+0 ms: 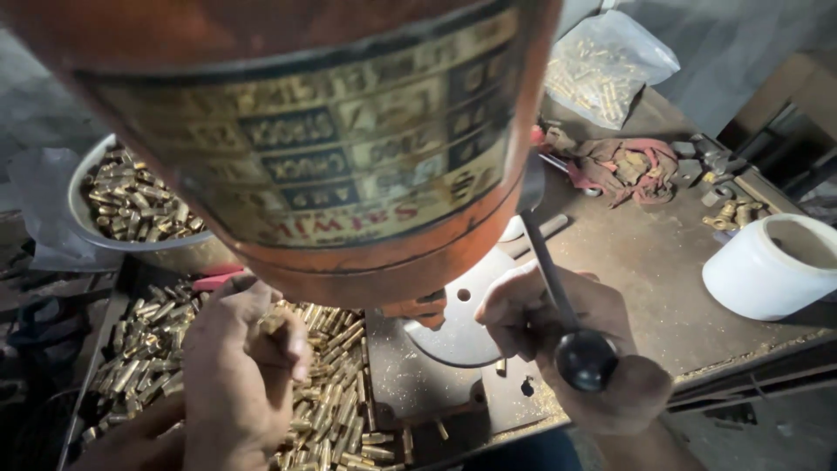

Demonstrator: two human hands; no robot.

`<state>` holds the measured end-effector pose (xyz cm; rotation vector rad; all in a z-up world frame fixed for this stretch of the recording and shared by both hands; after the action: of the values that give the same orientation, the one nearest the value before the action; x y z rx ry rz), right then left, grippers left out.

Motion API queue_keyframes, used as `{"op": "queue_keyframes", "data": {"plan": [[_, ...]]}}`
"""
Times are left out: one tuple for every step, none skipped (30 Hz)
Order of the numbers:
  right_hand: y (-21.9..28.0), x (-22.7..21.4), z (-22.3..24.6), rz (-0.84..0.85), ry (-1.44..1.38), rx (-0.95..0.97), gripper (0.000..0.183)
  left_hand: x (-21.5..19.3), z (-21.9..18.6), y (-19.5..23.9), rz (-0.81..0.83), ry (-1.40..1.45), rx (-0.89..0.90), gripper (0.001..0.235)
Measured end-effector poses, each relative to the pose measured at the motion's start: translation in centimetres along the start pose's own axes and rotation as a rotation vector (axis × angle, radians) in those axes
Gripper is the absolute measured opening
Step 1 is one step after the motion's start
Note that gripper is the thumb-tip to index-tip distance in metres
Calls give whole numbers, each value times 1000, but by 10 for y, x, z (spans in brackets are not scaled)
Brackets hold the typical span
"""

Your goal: The operator uses a small bench-top drill press to process small brass metal components, picking them from a pile and placing them into the machine.

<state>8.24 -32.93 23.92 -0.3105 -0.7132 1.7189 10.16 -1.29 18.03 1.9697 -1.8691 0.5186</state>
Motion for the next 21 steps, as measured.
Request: {"op": "queue_keyframes", "data": {"plan": [[-2,-1,2,-2,3,-7,130,18,-11,-2,7,0,4,14],[-4,-1,4,10,10,-19,128,42,-29,-1,47,-209,145,14],[-4,0,6,24,16,-26,127,66,-45,5,82,-416,284,15],[-4,1,8,24,18,-28,127,70,-43,2,84,-415,286,15],[-4,2,9,29,13,-30,125,78,-41,1,-22,-862,360,19],[-4,4,10,33,9,-33,124,85,-38,0,-136,-1309,424,24],[-4,5,11,35,8,-33,124,80,-30,-7,-139,-1310,425,24],[-4,6,12,36,7,-39,122,69,-18,-19,-231,-1510,314,23],[-4,6,13,36,9,-43,121,57,-5,-30,-325,-1703,193,23],[-4,7,14,38,9,-43,121,53,-1,-39,-327,-1701,193,23],[-5,8,15,43,8,-51,120,48,7,-49,-315,-1788,145,21],[-6,9,16,47,7,-60,118,43,15,-59,-303,-1873,96,22],[-6,9,17,48,7,-60,118,43,16,-65,-304,-1872,96,22],[-6,9,18,52,9,-69,118,43,18,-71,-292,-1857,88,23],[-7,10,20,55,9,-81,117,44,18,-77,-281,-1844,81,25],[-7,9,18,55,8,-83,117,41,17,-78,-283,-1846,83,25],[-6,7,17,50,18,-81,117,42,14,-79,-270,-1755,164,28],[-6,5,15,44,27,-78,118,43,11,-79,-256,-1662,242,31],[-5,4,15,44,27,-79,118,45,7,-75,-256,-1662,243,31],[-4,3,14,37,24,-67,119,47,0,-69,-263,-1602,264,32],[-3,2,12,33,18,-56,120,47,-7,-64,-274,-1542,284,34]]}}
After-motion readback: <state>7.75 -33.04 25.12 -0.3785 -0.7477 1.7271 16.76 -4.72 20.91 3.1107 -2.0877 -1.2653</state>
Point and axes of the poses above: each hand's wrist, its own y-axis away from the middle knuckle, its own x-axis out of the palm, z = x × y, the point moved 7 cm from there along -y, towards the middle knuckle, and after that the axes turned 13 degrees about -x, right-handed, at the moved point
